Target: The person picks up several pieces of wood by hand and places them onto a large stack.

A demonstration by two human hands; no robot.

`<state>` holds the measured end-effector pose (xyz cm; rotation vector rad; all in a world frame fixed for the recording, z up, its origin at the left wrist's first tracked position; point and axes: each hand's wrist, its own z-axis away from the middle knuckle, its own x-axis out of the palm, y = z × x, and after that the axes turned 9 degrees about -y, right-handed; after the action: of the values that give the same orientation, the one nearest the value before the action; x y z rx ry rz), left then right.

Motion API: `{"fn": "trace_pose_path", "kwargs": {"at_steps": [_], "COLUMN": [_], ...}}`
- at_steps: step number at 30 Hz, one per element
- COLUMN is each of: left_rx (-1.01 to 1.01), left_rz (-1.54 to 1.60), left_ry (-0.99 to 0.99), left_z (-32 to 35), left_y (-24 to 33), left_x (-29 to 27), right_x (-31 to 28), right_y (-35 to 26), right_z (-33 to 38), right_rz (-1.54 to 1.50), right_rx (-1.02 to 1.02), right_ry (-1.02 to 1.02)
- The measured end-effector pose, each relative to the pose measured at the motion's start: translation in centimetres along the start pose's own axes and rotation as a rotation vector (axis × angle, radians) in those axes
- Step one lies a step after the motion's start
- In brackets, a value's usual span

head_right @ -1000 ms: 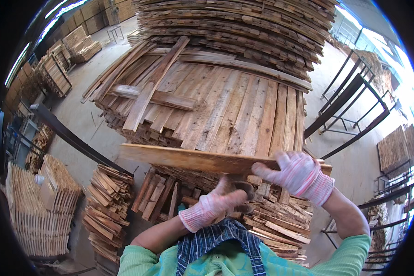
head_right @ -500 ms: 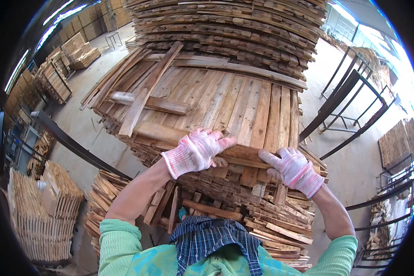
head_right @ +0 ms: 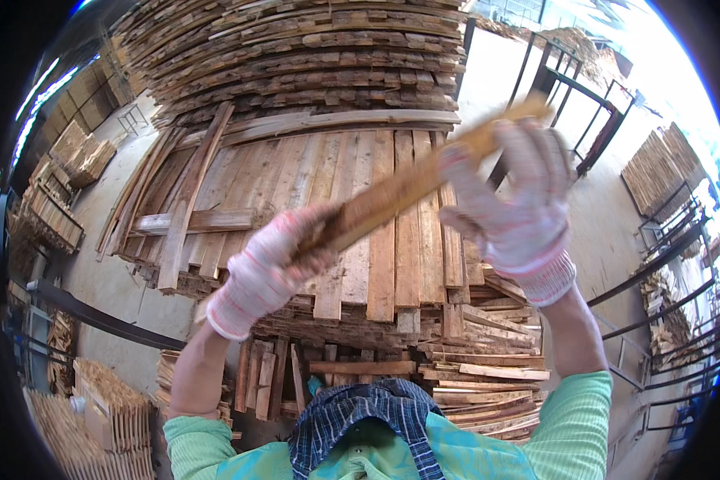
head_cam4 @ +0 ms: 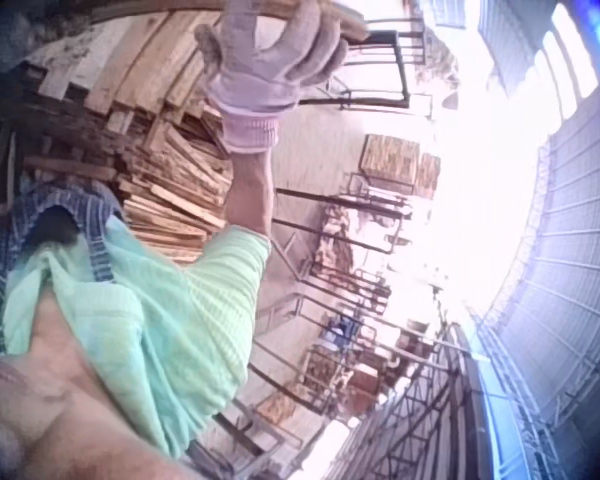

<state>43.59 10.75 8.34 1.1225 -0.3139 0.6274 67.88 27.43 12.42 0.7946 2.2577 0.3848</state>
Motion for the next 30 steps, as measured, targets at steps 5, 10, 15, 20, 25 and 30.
{"fn": "trace_pose_path", "kwargs": {"at_steps": [5,10,15,20,25,30], "left_rx": [0.782,0.893,0.825,0.73,0.85,0.902], "left_rz": [-0.355,-0.162,0.169,0.209,0.223,0.327], "left_ry": [-0.305,0.083,-0.031,-0.003,0.013,0.04], "left_z": [1.9,0.0,0.6,1.7,4.6,7.2], "left_y": [3.1,1.8,0.8,-0.5,-3.2,-7.4], "left_x": [1.0,4.2,1.8,-1.2,-3.5,-3.4], "right_x": [-1.0,1.3,0.5,1.8,2.3,4.7], "right_y": [-6.7,-13.9,-8.9,-7.0,-5.1,-7.4], "right_z": [-1.1,-3.0,-3.5,-2.7,0.6,4.5], "right_rz": [-0.85,-1.715,-1.93,-1.502,-1.011,-0.599], "right_rx": [0.279,0.495,0.485,0.559,0.166,-0.131], "right_ry": [-0.323,-0.309,-0.549,-0.644,-0.879,-0.909]}}
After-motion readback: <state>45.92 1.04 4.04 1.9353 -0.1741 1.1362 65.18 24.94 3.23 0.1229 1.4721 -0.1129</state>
